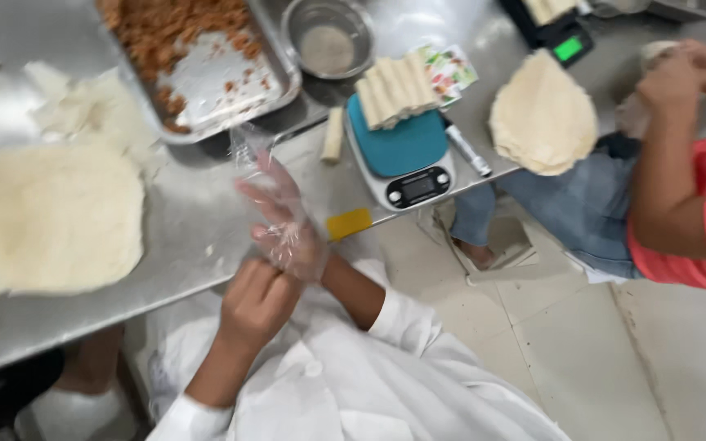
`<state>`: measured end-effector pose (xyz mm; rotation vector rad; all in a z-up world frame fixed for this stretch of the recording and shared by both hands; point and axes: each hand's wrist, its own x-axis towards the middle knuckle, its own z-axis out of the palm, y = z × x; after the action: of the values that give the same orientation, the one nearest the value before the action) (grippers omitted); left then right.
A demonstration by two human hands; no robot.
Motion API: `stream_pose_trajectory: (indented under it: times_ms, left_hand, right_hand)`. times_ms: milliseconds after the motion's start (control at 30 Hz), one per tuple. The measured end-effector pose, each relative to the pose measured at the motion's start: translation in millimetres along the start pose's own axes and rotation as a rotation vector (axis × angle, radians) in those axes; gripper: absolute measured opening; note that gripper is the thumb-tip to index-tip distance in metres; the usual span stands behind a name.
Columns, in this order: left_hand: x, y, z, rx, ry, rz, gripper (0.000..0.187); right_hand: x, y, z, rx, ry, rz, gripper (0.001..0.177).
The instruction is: The person puts several spring rolls into a small plastic bag by hand and then applies labels to other finished spring roll packages.
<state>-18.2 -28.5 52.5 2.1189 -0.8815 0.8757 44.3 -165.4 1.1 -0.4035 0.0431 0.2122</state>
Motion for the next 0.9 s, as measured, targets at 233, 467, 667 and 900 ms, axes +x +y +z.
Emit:
stream_pose_trajectory:
  times_ms: [233, 467, 667, 900]
  left_hand:
    - [-31, 6, 20, -0.092, -0.02, 0.045, 0.024]
    - [-34, 14, 8, -0.255, -0.244, -0.092, 0.017]
    - [-1, -118, -45, -0.25, -0.163, -0.842, 0.058]
    - [17, -199, -50, 0.202, -0.387, -0.515, 0.014]
  right_hand:
    - [14, 15, 32, -0.828, -0.285, -0.439, 0.065]
    - [42, 40, -15, -0.822, -0.361, -0.413, 0.084]
    - [28, 29, -9, -0.66, -0.387, -0.063, 0.11]
    - [-13, -113, 15, -1.666, -0.839, 0.504, 0.056]
